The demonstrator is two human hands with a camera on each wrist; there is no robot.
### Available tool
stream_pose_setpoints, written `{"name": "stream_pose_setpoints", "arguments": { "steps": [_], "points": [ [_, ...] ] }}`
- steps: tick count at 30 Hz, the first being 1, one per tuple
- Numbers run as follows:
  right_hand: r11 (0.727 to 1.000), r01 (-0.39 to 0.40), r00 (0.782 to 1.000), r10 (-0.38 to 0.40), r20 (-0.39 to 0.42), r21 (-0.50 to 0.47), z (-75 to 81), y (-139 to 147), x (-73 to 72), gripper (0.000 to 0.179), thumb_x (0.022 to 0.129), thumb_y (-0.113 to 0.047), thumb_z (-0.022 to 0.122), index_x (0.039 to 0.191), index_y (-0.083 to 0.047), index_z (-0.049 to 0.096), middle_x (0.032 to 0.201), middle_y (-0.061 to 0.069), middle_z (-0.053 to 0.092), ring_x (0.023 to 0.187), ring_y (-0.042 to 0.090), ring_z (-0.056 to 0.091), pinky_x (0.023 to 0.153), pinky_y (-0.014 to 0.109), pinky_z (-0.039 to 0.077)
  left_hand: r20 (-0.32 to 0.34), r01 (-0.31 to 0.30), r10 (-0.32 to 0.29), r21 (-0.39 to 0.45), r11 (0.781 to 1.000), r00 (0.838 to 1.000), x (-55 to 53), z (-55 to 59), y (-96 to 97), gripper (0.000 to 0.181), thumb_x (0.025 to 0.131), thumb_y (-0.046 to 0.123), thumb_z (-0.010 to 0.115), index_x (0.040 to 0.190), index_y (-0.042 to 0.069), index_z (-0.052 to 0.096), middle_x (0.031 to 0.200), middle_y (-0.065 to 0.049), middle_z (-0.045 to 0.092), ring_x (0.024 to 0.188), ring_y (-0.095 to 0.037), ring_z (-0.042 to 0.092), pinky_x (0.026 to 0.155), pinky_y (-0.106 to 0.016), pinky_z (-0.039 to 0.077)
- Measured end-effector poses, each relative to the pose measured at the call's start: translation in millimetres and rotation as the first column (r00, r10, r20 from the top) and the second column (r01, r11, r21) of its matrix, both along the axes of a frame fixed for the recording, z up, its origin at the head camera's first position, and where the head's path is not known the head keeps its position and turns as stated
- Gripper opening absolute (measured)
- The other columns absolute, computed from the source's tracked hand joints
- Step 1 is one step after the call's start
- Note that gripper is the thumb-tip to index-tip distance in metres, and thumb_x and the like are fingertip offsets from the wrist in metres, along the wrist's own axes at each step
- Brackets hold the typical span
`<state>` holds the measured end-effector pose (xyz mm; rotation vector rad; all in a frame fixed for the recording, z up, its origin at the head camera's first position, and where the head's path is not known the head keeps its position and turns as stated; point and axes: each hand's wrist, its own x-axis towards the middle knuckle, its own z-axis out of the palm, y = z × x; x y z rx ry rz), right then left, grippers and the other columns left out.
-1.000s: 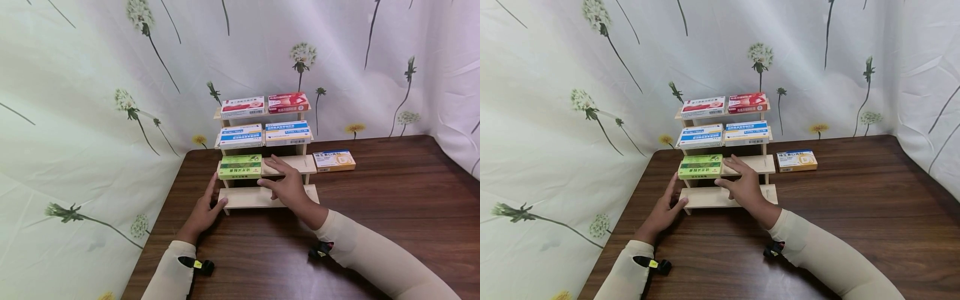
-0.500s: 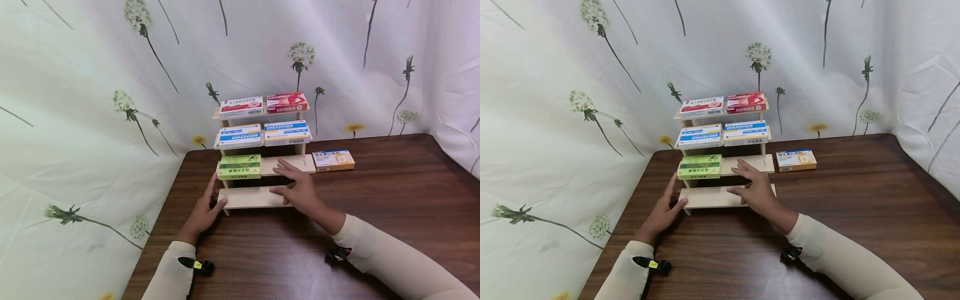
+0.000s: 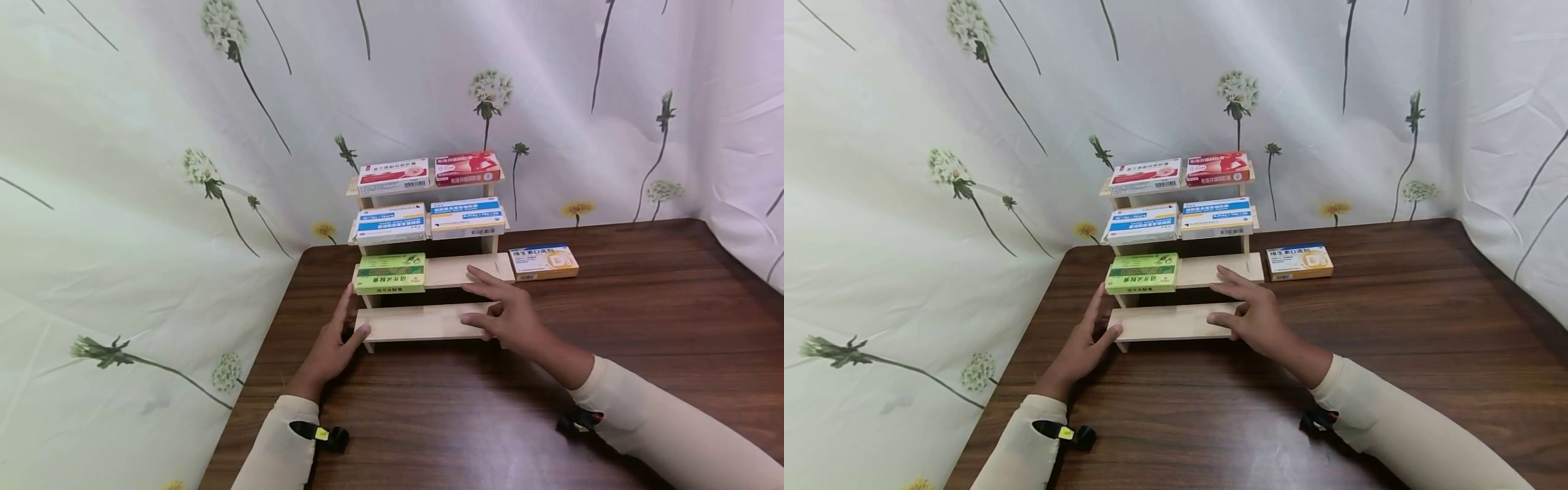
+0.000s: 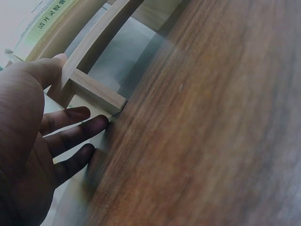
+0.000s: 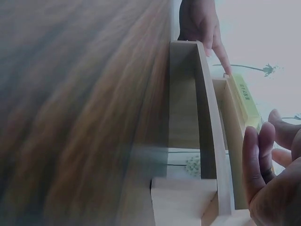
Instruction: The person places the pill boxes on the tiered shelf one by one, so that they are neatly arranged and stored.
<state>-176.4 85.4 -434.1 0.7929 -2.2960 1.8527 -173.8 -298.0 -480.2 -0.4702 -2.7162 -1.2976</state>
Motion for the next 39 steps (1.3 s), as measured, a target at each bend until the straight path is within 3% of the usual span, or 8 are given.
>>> {"name": "stream_pose_setpoints", "arguments": {
  "steps": [4, 10, 18, 22, 29, 33, 39],
  "points": [
    [1.0, 0.005, 0.999, -0.004, -0.039, 0.015, 0.2, 8, 1.5, 0.054, 0.094, 0.002, 0.082, 0.146, 0.003, 0.067, 0.172, 0.021, 0.043, 0.05, 0.02, 0.066, 0.04, 0.038, 0.051, 0.003, 0.005, -0.005, 0.007, 1.0, 1.0, 0.3, 0.0, -0.3, 0.091, 0.112, 0.03, 0.066, 0.178, 0.035, 0.004, 0.175, -0.019, 0.039, 0.135, -0.043, 0.067, 0.116, -0.069, 0.045],
    [0.999, 0.033, 0.991, -0.036, -0.129, -0.026, 0.6, 20, 0.8, 0.047, 0.093, 0.008, 0.081, 0.14, 0.007, 0.071, 0.165, 0.031, 0.048, 0.049, 0.017, 0.066, 0.048, 0.033, 0.057, 0.011, 0.001, -0.001, 0.006, 1.0, 1.0, 1.3, 1.1, 0.1, 0.091, 0.112, 0.031, 0.066, 0.178, 0.035, 0.004, 0.183, -0.008, 0.025, 0.138, -0.044, 0.064, 0.12, -0.07, 0.041],
    [0.995, 0.075, 0.987, -0.083, -0.139, -0.067, 1.9, 40, -3.0, 0.046, 0.092, 0.014, 0.078, 0.137, 0.012, 0.069, 0.164, 0.03, 0.05, 0.054, 0.02, 0.071, 0.051, 0.031, 0.059, 0.004, 0.001, -0.001, 0.005, 1.0, 1.0, 0.8, 1.2, 0.1, 0.089, 0.112, 0.031, 0.064, 0.178, 0.033, 0.005, 0.185, -0.005, 0.015, 0.15, -0.046, 0.053, 0.124, -0.073, 0.034],
    [0.989, 0.122, 0.984, -0.131, -0.118, -0.081, 2.7, 49, -5.0, 0.045, 0.093, 0.013, 0.079, 0.137, 0.011, 0.07, 0.164, 0.023, 0.054, 0.061, 0.021, 0.075, 0.051, 0.032, 0.06, 0.009, -0.001, 0.001, 0.013, 1.0, 1.0, 1.3, 1.3, 0.4, 0.088, 0.112, 0.031, 0.065, 0.178, 0.034, 0.006, 0.185, -0.004, 0.015, 0.15, -0.046, 0.053, 0.124, -0.073, 0.033],
    [0.98, 0.156, 0.983, -0.167, -0.082, -0.121, 2.5, 64, -9.6, 0.051, 0.092, 0.015, 0.078, 0.142, 0.013, 0.065, 0.159, 0.004, 0.061, 0.08, 0.009, 0.081, 0.052, 0.038, 0.062, 0.007, -0.003, 0.003, 0.003, 1.0, 1.0, 0.6, 0.4, 0.9, 0.088, 0.112, 0.032, 0.065, 0.178, 0.034, 0.006, 0.184, -0.006, 0.021, 0.144, -0.045, 0.06, 0.122, -0.072, 0.037],
    [0.979, 0.168, 0.984, -0.174, -0.042, -0.119, 4.1, 74, -11.1, 0.051, 0.096, 0.01, 0.076, 0.146, 0.007, 0.065, 0.157, -0.002, 0.062, 0.067, 0.013, 0.078, 0.053, 0.038, 0.062, 0.008, -0.009, 0.009, 0.006, 1.0, 1.0, -0.2, 0.2, 1.1, 0.089, 0.112, 0.032, 0.065, 0.178, 0.034, 0.006, 0.185, -0.005, 0.019, 0.146, -0.044, 0.058, 0.123, -0.072, 0.036],
    [0.967, 0.251, 0.968, -0.251, 0.002, -0.036, 8.1, 87, -16.7, 0.052, 0.102, -0.005, 0.077, 0.152, -0.004, 0.064, 0.161, 0.012, 0.057, 0.054, 0.021, 0.071, 0.058, 0.033, 0.063, 0.011, -0.017, 0.017, 0.001, 1.0, 1.0, -0.2, 0.3, 1.3, 0.089, 0.112, 0.033, 0.066, 0.178, 0.036, 0.005, 0.184, -0.006, 0.02, 0.147, -0.046, 0.057, 0.124, -0.072, 0.035]
  ]
}}
